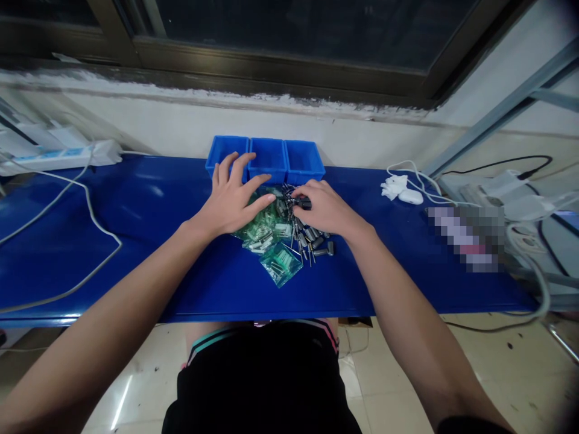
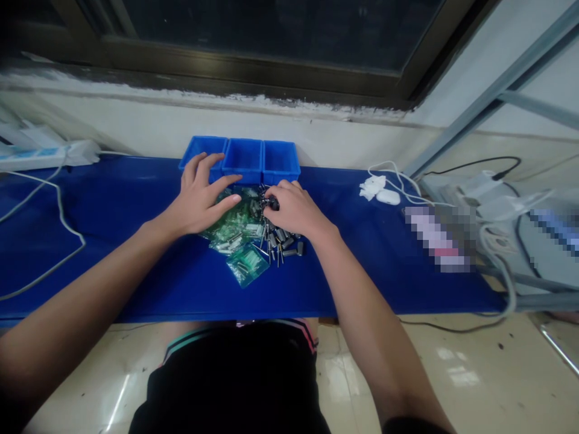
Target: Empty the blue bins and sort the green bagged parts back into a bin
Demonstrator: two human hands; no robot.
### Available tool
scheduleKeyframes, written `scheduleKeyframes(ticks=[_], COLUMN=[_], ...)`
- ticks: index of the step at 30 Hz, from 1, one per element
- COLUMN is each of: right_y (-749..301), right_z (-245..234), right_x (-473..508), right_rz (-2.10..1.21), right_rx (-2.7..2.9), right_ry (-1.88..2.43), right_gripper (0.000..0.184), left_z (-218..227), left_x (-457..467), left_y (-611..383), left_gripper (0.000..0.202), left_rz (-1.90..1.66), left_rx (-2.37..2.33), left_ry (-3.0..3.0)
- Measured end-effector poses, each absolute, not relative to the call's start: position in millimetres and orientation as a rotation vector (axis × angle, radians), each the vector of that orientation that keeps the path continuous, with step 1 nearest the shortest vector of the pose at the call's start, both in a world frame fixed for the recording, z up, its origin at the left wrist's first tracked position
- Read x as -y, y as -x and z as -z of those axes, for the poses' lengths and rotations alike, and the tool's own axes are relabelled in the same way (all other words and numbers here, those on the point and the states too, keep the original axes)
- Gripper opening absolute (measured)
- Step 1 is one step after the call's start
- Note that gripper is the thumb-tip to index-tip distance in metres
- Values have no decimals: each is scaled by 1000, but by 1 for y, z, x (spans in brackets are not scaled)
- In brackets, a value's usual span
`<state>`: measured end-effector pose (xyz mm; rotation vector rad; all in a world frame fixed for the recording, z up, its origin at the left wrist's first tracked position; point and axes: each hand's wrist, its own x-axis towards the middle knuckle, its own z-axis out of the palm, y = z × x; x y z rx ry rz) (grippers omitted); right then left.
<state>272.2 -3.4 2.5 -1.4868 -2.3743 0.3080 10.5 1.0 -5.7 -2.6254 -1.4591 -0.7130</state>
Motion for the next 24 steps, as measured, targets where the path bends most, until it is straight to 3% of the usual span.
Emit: scheduleKeyframes(ticks=[24], right_y=[-264], right_z=[8], right_x=[1], right_rz=[-276], right_rx=[2387], right_ry=[1423], right_gripper=[26], left_z=[12], left_x=[-8], left_y=[-5], left_gripper=[63], left_rz=[720], left_rx=[1498], left_ry=[2645])
